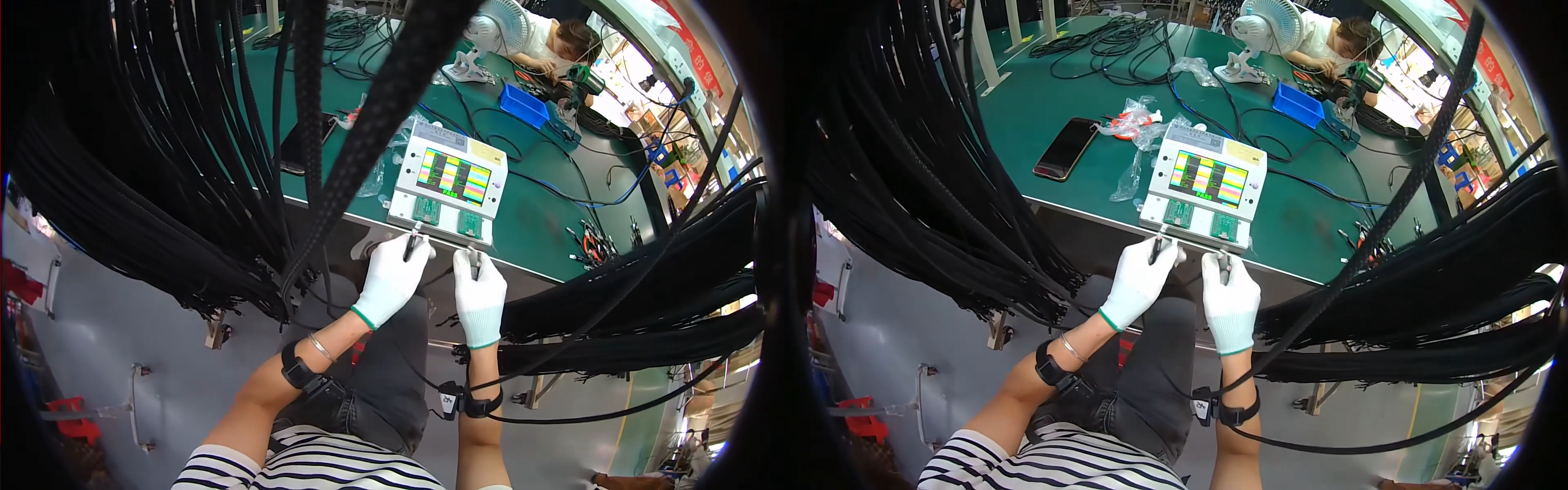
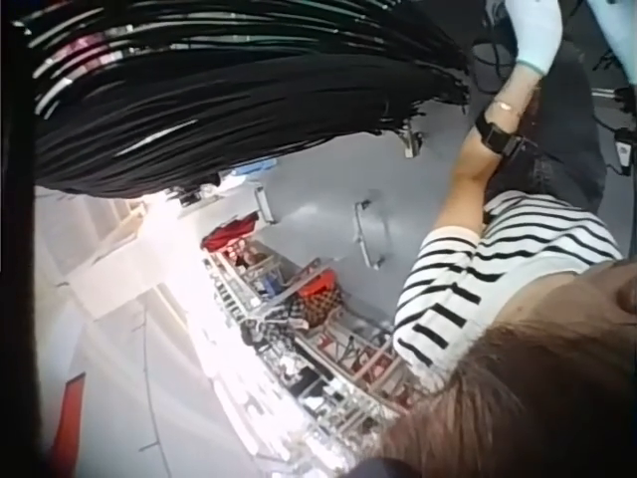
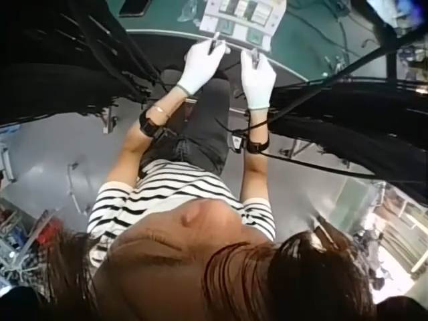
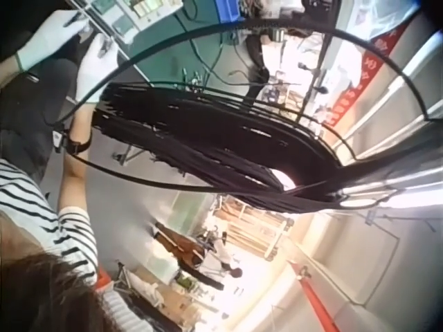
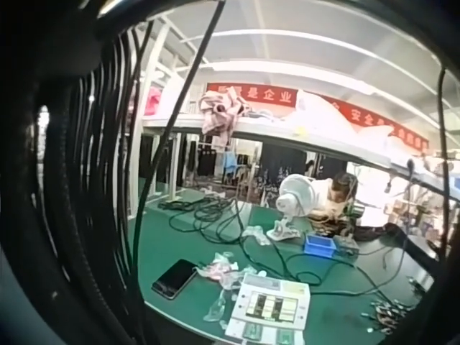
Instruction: Test electrical cable harnesses by plugging them into a digital testing board to verify connectivity.
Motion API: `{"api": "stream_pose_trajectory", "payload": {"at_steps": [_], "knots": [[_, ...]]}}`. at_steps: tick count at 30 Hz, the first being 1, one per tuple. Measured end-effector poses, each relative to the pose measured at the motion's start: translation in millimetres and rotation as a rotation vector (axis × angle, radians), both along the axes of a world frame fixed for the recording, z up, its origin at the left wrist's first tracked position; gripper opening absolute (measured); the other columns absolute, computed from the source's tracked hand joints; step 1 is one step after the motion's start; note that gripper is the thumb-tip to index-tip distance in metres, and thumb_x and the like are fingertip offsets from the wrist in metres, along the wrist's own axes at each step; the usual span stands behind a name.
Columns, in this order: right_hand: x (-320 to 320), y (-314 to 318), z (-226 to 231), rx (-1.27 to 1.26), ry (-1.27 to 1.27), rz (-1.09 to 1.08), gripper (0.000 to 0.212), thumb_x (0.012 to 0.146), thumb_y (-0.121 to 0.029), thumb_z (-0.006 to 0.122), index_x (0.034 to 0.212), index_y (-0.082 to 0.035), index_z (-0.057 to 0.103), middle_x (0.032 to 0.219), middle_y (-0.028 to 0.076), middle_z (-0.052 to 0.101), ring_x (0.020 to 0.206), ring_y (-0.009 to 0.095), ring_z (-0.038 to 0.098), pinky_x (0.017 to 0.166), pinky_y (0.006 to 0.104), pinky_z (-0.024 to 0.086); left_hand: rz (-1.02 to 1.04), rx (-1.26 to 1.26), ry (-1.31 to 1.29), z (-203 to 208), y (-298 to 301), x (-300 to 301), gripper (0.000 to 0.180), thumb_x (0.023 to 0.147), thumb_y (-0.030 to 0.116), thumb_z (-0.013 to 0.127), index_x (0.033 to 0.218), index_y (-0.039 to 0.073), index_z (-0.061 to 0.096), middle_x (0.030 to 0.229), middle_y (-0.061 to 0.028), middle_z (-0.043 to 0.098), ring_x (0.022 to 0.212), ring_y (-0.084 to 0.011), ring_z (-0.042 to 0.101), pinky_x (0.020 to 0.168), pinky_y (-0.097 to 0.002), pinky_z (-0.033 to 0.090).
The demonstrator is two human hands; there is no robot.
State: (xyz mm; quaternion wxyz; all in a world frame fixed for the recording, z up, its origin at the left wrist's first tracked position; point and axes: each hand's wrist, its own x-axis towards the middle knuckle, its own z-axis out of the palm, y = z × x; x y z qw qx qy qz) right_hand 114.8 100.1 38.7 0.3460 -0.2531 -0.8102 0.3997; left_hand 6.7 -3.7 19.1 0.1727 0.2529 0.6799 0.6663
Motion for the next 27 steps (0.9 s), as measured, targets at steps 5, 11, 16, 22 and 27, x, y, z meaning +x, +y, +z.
{"api": "stream_pose_trajectory", "payload": {"at_steps": [5,11,16,22,27], "knots": [[11,1,-6,-0.177,0.009,-0.084,0.025,0.099,-0.017,0.049,0.092,0.003,0.062,0.062,0.005,0.057,0.052,0.012,0.049,0.052,0.0294,0.041,0.096,0.018,0.173,-5,3,3,0.022,0.096,0.019,0.056,0.090,0.001,0.065,0.067,-0.0113,0.061,0.058,-0.0191,0.059,0.054,-0.0338,0.042],[15,13,-5,-0.494,0.065,0.083,0.030,0.102,-0.022,0.044,0.093,0.000,0.063,0.062,-0.002,0.053,0.048,0.005,0.039,0.045,0.0221,0.032,0.187,0.009,0.427,-12,10,-2,0.023,0.096,0.018,0.055,0.084,-0.001,0.063,0.059,-0.0152,0.055,0.049,-0.0241,0.056,0.049,-0.0369,0.039],[12,11,3,-0.641,0.062,0.144,0.031,0.102,-0.022,0.043,0.095,-0.002,0.066,0.064,-0.004,0.054,0.048,0.000,0.035,0.044,0.0179,0.025,0.224,-0.072,0.535,-10,15,-1,0.023,0.095,0.018,0.057,0.083,-0.001,0.062,0.057,-0.0164,0.053,0.048,-0.0282,0.057,0.047,-0.0377,0.038],[11,15,2,-0.720,0.056,0.166,0.030,0.101,-0.022,0.047,0.098,-0.001,0.069,0.064,-0.006,0.053,0.050,0.000,0.037,0.046,0.0163,0.030,0.191,-0.001,0.360,-13,21,-2,0.023,0.094,0.017,0.058,0.081,0.000,0.063,0.057,-0.0167,0.055,0.049,-0.0317,0.057,0.047,-0.0377,0.039],[9,15,-2,-0.577,0.003,0.107,0.026,0.098,-0.019,0.053,0.095,0.000,0.071,0.065,-0.004,0.056,0.052,0.002,0.042,0.049,0.0186,0.035,0.225,-0.013,0.387,-9,26,0,0.023,0.095,0.018,0.058,0.081,0.000,0.063,0.058,-0.0163,0.057,0.050,-0.0313,0.059,0.048,-0.0365,0.041]]}}
